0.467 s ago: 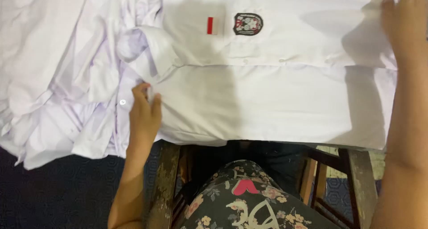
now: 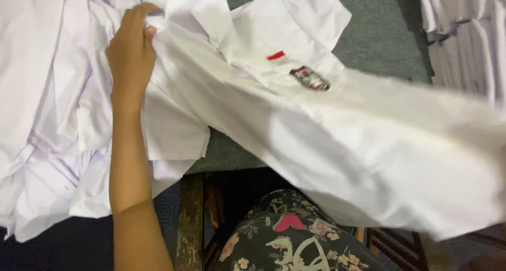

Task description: Folding a white collared shirt on a work surface

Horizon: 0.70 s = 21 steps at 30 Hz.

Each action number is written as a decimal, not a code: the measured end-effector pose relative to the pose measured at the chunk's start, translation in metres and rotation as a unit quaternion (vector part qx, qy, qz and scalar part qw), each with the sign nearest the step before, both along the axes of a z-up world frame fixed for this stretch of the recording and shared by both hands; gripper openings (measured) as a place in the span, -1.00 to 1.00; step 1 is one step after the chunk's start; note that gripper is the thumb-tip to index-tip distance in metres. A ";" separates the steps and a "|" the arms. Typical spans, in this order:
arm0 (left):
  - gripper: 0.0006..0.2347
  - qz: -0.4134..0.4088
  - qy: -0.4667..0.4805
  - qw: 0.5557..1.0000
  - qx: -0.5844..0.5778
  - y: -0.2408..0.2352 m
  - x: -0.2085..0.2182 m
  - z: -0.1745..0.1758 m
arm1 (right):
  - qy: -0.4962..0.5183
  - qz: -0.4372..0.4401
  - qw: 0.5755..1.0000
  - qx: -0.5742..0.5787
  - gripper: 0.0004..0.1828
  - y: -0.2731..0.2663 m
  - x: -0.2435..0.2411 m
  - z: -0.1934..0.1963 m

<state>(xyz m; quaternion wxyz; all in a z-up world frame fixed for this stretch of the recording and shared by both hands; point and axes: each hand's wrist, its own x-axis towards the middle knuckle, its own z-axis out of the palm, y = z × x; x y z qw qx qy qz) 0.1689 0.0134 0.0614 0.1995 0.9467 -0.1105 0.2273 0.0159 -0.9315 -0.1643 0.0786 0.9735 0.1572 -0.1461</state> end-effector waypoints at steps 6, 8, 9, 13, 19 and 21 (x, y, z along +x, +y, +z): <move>-0.75 0.026 -0.002 0.995 0.094 -0.030 -0.025 -0.024 | 0.172 -0.115 0.976 -0.075 -0.58 0.321 -0.044 0.168; -0.85 0.002 0.031 0.999 0.009 -0.054 -0.063 -0.007 | 0.186 -0.209 0.951 -0.130 -0.52 0.381 -0.024 0.216; -0.71 0.038 0.274 0.961 0.021 -0.070 -0.086 0.011 | 0.147 -0.172 0.973 -0.037 -0.62 0.397 -0.008 0.226; -0.53 0.033 0.549 0.834 -0.049 -0.094 -0.148 0.014 | -0.058 -0.017 0.966 0.252 -0.64 0.422 0.063 0.181; -0.65 0.045 0.481 0.859 -0.168 -0.098 -0.155 -0.059 | -0.146 -0.103 0.963 0.203 -0.35 0.480 0.143 0.130; -0.63 0.031 0.439 0.870 -0.221 -0.089 -0.156 -0.074 | -0.119 -0.125 0.956 0.238 -0.48 0.478 0.146 0.142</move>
